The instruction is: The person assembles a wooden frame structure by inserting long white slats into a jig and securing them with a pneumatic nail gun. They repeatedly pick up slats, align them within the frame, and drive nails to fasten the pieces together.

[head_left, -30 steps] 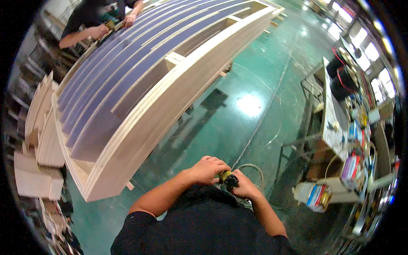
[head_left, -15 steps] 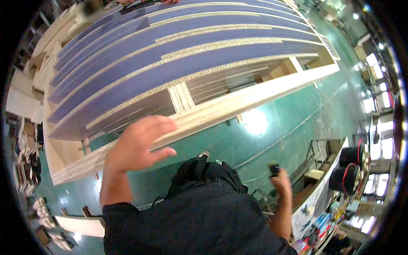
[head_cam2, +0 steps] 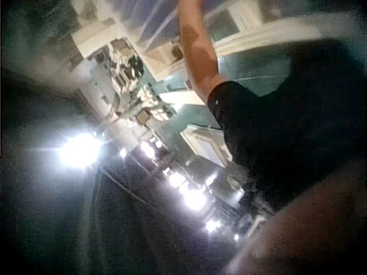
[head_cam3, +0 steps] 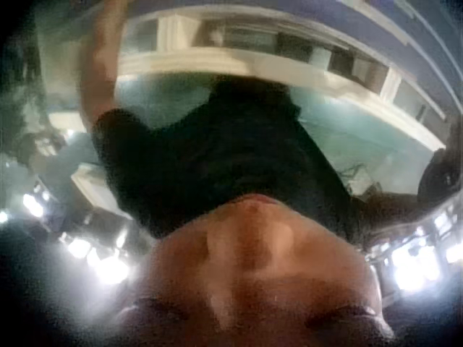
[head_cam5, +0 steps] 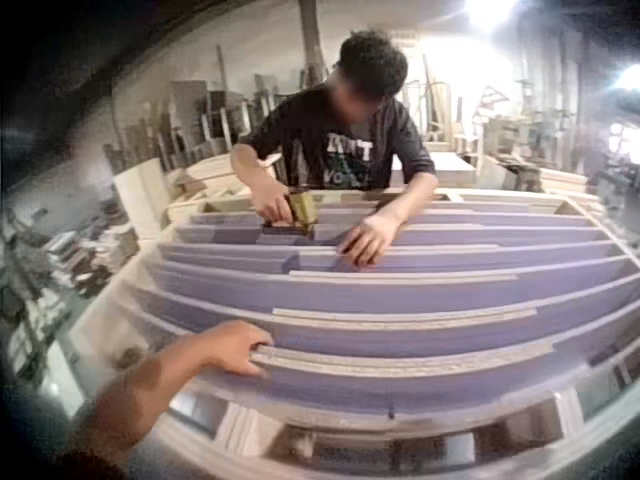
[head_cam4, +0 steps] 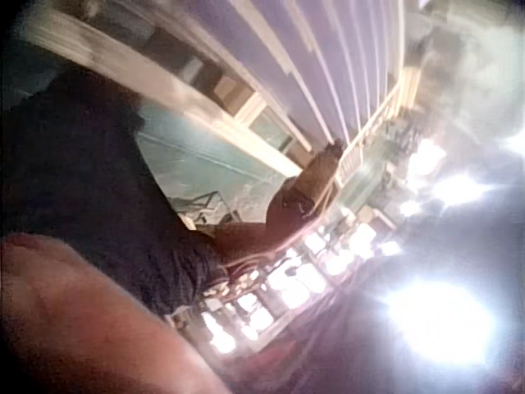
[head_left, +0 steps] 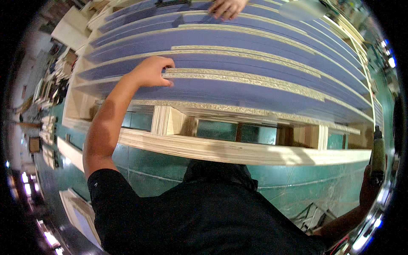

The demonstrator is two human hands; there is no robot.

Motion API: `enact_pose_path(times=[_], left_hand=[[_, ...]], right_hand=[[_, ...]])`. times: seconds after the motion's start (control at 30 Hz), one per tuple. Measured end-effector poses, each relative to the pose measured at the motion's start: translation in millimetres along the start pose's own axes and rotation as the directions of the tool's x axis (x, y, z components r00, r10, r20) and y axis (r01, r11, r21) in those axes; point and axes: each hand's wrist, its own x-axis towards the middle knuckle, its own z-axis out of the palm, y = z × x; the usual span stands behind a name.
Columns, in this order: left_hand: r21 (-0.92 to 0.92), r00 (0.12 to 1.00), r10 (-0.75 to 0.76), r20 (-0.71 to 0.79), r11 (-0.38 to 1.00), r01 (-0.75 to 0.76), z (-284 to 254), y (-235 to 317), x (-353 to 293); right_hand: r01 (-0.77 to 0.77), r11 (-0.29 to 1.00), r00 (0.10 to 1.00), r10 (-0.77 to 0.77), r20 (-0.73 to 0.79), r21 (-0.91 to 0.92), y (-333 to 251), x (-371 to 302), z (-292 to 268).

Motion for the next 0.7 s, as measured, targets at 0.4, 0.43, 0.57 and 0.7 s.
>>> enact_pose_path(times=[0.4,0.43,0.57,0.7], left_hand=[[0.053,0.999,0.023,-0.043,0.998,-0.021,30,-36,10],[0.029,0.997,0.042,-0.067,0.999,-0.040,37,-43,6],[-0.021,0.999,0.033,-0.038,0.999,-0.034,29,-27,12],[-0.037,0.999,-0.010,-0.034,0.999,0.008,30,-26,8]], right_hand=[[0.465,0.716,0.530,-0.696,0.484,0.521,-414,227,79],[0.387,0.766,0.446,-0.643,0.623,0.514,-456,234,86],[0.383,0.746,0.268,-0.654,0.708,0.545,-536,243,140],[0.370,0.772,0.178,-0.604,0.777,0.516,-569,250,165]])
